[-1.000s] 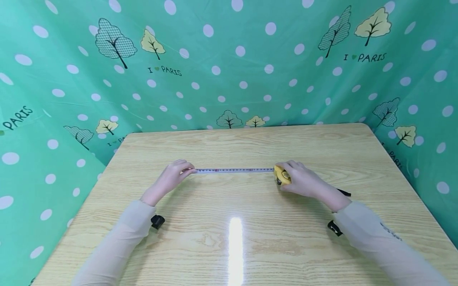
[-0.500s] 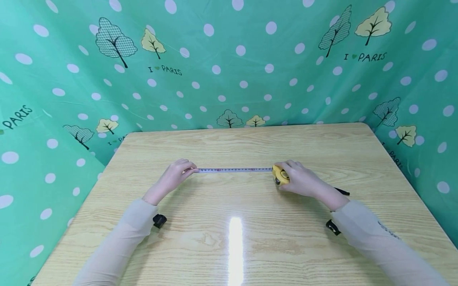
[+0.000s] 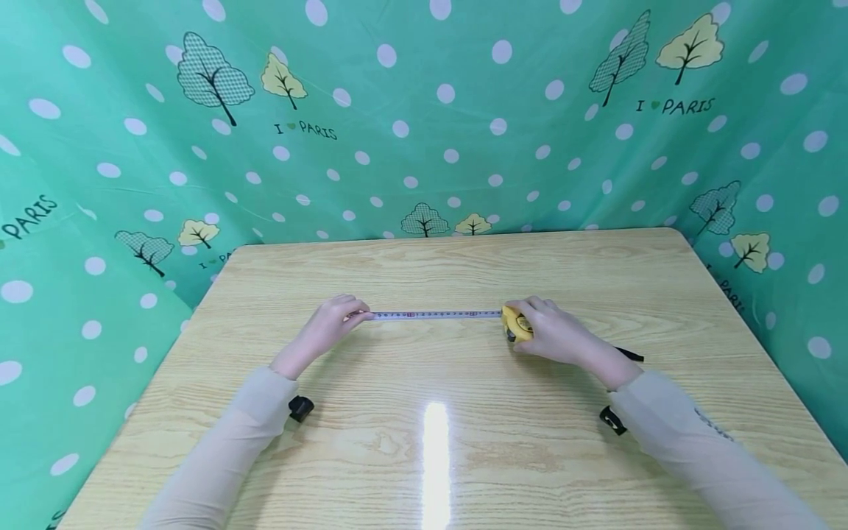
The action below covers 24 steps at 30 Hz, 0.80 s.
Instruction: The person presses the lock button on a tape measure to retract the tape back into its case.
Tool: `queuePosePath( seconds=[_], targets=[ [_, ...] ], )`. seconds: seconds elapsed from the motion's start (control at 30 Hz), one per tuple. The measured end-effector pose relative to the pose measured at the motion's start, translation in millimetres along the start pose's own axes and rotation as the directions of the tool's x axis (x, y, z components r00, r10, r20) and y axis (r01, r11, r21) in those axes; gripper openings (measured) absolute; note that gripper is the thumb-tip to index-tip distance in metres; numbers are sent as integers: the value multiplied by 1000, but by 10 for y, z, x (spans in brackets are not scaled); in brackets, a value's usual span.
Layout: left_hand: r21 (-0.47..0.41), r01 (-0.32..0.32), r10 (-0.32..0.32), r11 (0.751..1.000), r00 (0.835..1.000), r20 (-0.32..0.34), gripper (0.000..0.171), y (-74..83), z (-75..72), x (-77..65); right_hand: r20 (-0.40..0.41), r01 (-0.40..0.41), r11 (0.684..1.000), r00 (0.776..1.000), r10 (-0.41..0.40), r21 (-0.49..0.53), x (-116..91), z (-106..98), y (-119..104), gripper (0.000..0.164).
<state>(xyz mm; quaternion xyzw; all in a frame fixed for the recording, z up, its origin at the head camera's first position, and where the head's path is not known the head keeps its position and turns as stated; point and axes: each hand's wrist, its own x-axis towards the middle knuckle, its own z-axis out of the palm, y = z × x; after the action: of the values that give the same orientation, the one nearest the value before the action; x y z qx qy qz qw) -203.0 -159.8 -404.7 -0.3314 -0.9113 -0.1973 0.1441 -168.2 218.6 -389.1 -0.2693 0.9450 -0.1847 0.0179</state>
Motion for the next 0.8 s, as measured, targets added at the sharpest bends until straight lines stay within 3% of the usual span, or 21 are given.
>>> queuePosePath(
  seconds=[0.8],
  targets=[
    [-21, -30, 30, 999, 1000, -4, 8, 69, 74, 46, -1, 14, 1000, 1000, -14, -19, 72, 9, -92, 68]
  ],
)
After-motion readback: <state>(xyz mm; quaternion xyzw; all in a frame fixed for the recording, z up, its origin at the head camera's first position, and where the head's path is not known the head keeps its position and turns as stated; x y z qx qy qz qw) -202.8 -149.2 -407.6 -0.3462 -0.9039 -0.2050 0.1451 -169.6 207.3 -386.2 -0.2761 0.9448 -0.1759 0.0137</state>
